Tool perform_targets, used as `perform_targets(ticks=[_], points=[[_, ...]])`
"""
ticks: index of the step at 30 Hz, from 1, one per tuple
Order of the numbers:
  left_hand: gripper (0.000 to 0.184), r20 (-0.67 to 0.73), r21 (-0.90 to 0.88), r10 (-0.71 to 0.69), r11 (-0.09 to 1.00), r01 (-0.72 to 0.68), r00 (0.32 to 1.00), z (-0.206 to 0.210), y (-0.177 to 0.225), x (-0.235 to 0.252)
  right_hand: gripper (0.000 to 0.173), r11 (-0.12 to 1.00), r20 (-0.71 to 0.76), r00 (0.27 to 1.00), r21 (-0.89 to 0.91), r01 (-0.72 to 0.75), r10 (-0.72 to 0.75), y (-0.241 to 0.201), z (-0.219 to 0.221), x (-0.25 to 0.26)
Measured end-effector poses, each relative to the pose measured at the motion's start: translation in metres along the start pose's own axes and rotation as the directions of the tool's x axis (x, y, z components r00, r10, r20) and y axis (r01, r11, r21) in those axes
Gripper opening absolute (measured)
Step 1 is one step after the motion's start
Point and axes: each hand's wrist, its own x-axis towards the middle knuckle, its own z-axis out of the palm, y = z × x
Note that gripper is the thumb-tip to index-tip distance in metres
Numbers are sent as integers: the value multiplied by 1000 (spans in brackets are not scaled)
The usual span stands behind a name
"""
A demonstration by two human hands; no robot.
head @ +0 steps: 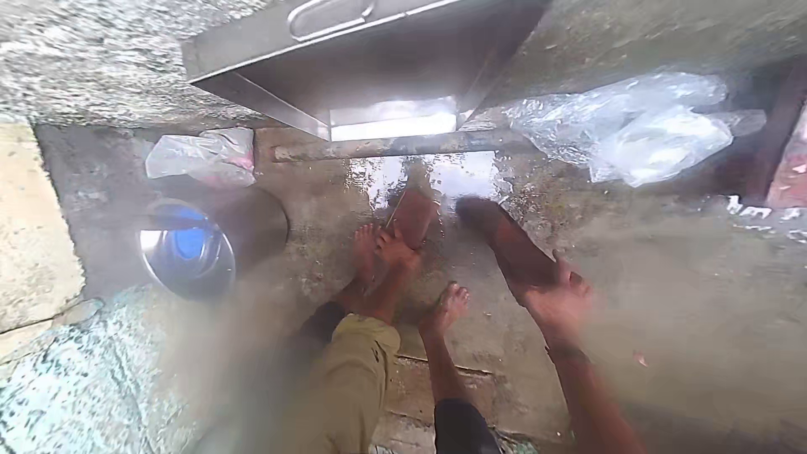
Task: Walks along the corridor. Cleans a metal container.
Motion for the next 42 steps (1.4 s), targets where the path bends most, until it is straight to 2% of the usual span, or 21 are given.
perform_targets(ticks=[1,3,7,11,16,20,24,27,30,33,38,42], points=[[121,37,38,46,998,-48,998,-20,-10,-1,110,1000,26,1000,2,9,-9,-5,-4,-5],[114,26,48,102,993,-104,994,-43,-28,6,105,999,66,997,22,45,-46,-19,-10,-17],[110,4,-6,111,994,-111,994,-84,-62,24,106,995,155,983,31,91,-94,-56,-18,-36],[112,97,39,-5,999,1,995,-153,-111,17,105,984,235,955,31,178,-180,-121,-36,-61],[98,32,-79,-191,978,193,981,-228,-188,26,105,964,263,927,69,257,-266,-232,-52,-93],[96,-51,-204,-261,948,245,964,-273,-239,32,106,940,264,902,117,321,-341,-315,-40,-117],[98,-60,-201,-347,923,329,936,-320,-248,49,107,956,268,922,166,241,-279,-391,-25,-141],[100,-124,-106,-309,949,297,943,-343,-251,63,104,965,231,948,196,174,-218,-429,-13,-154],[103,-179,-23,-250,968,250,951,-361,-254,81,103,966,181,963,200,163,-200,-450,2,-159],[99,-151,32,-218,974,225,964,-386,-254,86,98,962,148,971,227,154,-190,-465,9,-163],[105,-140,-30,-248,969,246,959,-393,-267,123,99,948,124,975,283,143,-184,-490,23,-163],[107,-96,-13,-254,967,254,962,-402,-277,147,99,931,141,970,337,138,-195,-507,31,-166]])
